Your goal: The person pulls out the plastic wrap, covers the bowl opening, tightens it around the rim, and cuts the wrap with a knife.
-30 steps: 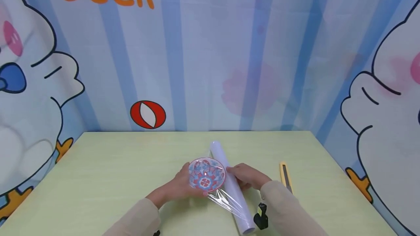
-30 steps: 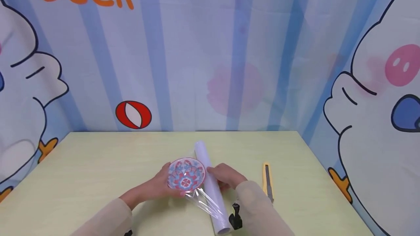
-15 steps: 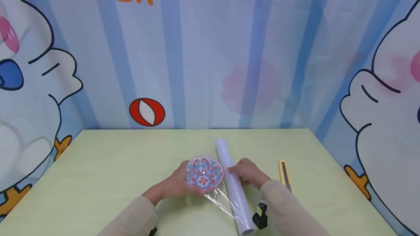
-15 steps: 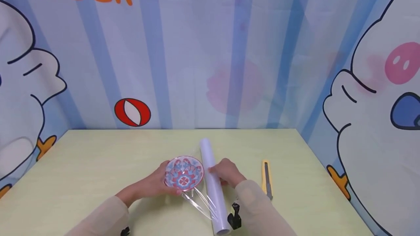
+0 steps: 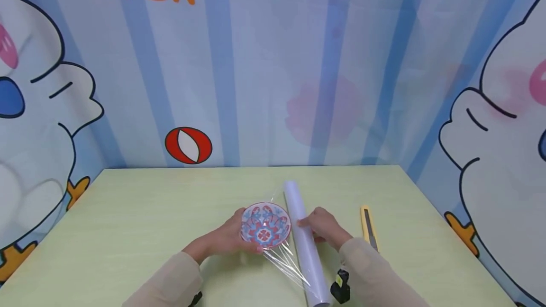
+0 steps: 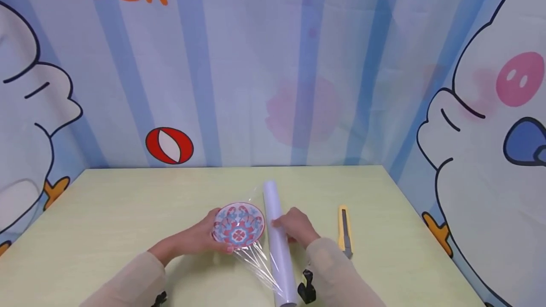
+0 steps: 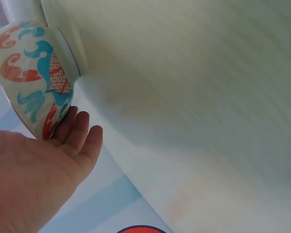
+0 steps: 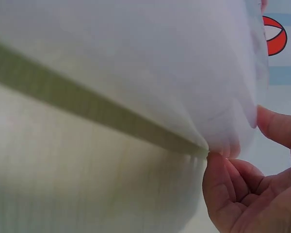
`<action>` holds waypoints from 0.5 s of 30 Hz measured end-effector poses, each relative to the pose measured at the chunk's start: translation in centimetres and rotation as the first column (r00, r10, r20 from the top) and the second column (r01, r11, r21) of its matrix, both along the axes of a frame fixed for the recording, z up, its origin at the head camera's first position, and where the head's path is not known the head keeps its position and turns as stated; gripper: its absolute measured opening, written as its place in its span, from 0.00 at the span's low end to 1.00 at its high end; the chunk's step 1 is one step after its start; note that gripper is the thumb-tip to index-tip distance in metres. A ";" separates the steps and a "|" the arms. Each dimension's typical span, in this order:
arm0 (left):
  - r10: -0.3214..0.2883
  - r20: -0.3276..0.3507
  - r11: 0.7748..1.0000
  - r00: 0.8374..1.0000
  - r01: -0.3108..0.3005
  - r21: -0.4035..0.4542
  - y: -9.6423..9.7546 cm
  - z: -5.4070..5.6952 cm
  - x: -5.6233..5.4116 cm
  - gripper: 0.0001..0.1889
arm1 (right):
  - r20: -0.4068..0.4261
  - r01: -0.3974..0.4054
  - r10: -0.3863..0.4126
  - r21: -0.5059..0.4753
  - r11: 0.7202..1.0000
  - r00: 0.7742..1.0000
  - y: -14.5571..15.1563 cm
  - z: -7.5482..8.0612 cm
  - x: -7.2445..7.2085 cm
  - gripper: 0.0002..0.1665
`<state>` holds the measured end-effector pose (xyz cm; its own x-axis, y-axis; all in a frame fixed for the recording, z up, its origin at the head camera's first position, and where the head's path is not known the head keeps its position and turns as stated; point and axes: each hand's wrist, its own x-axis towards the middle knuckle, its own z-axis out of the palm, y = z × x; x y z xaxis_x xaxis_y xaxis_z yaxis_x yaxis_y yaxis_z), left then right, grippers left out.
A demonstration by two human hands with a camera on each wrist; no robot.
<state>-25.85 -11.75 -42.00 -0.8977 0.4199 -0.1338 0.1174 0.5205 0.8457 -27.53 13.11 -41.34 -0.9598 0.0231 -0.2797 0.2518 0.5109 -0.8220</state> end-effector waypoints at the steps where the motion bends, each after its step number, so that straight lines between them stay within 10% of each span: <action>1: -0.002 0.008 1.000 1.000 0.002 -0.010 0.0 0.0 -0.1 0.54 | 0.000 0.006 -0.006 0.001 1.000 1.000 0.0 -0.1 0.1 0.18; 15: -0.009 0.111 0.998 0.994 0.016 -0.058 -0.1 0.6 -0.5 0.55 | 0.021 -0.127 0.126 0.085 0.988 0.992 1.9 -1.0 0.5 0.24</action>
<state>-26.34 -11.83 -41.38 -0.8707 0.4194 -0.2568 0.0313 0.5685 0.8221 -27.02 15.03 -42.34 -0.9521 -0.0735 -0.2969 0.1932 0.6082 -0.7699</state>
